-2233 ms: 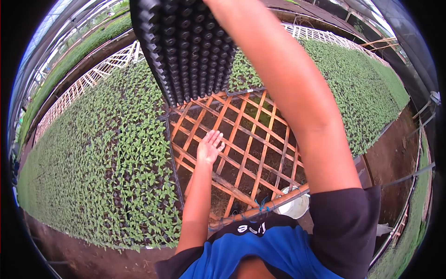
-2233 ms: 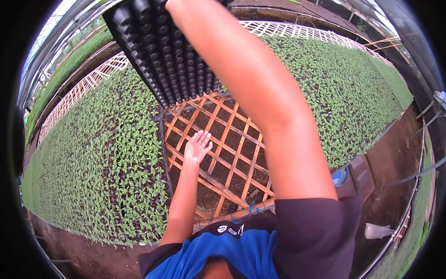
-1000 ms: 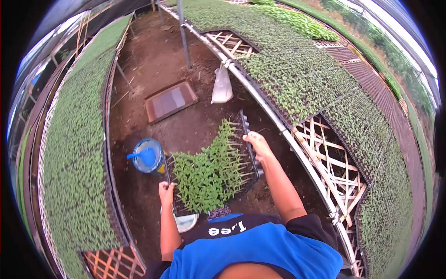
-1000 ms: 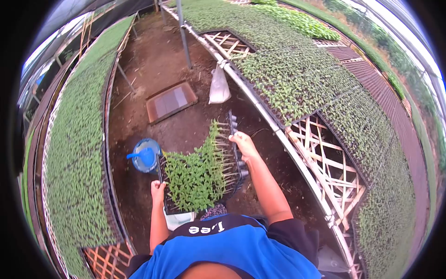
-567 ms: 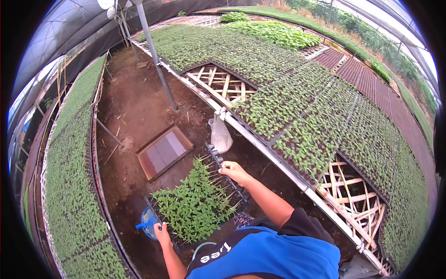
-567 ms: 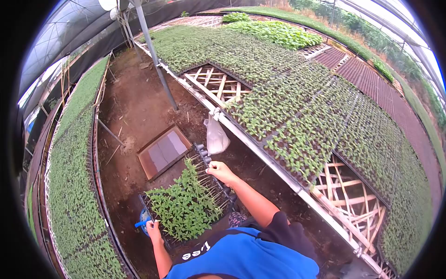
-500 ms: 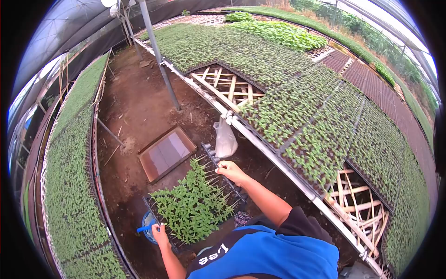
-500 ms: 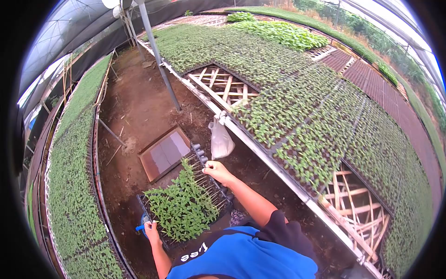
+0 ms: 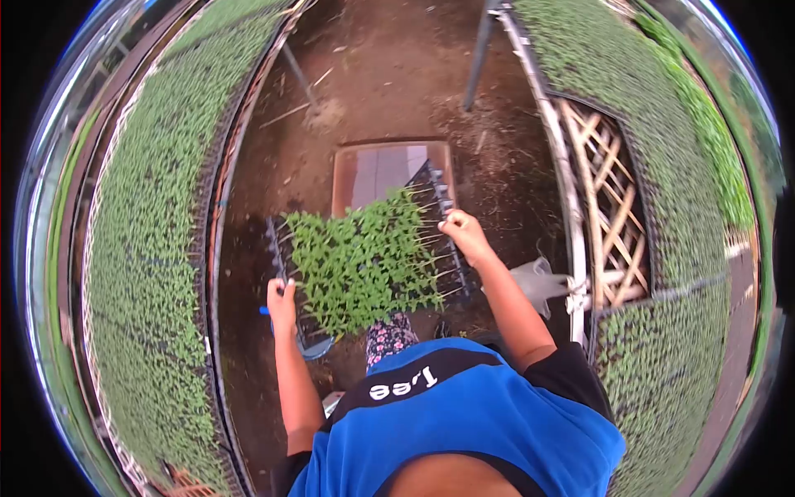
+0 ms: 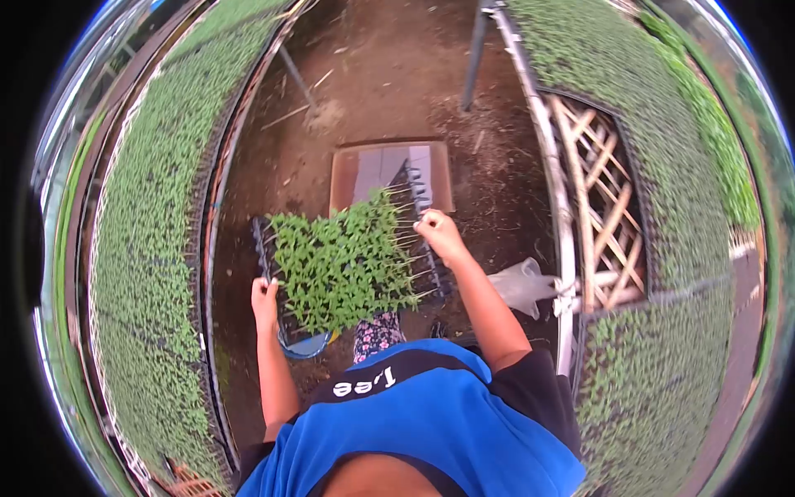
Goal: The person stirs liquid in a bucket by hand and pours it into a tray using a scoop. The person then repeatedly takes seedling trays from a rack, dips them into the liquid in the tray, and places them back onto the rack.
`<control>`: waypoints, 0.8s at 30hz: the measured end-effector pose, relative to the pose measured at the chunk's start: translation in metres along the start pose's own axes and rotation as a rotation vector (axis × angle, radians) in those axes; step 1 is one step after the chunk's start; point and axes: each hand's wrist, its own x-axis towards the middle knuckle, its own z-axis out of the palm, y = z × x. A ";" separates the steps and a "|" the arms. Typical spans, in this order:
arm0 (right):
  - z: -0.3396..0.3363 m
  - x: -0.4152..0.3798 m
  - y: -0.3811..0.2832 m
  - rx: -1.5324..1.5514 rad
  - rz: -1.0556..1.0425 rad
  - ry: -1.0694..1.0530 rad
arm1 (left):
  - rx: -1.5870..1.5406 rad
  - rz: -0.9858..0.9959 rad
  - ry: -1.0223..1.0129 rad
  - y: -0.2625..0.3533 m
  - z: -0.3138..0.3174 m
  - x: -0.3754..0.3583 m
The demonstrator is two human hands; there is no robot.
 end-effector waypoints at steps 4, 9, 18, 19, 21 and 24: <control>0.001 0.084 0.028 -0.021 0.134 -0.002 | 0.068 -0.075 -0.022 -0.003 0.041 0.094; 0.005 0.186 0.058 -0.156 0.298 0.116 | 0.144 -0.085 -0.164 -0.041 0.109 0.230; -0.032 0.375 0.241 -0.697 0.283 0.258 | 0.444 -0.139 -0.193 -0.177 0.284 0.433; -0.041 0.394 0.271 -0.791 0.198 0.259 | 0.431 -0.139 -0.162 -0.206 0.306 0.450; -0.052 0.428 0.306 -0.860 0.413 0.313 | 0.468 -0.168 -0.174 -0.220 0.341 0.477; -0.057 0.484 0.366 -0.876 0.603 0.373 | 0.425 -0.218 -0.165 -0.282 0.388 0.531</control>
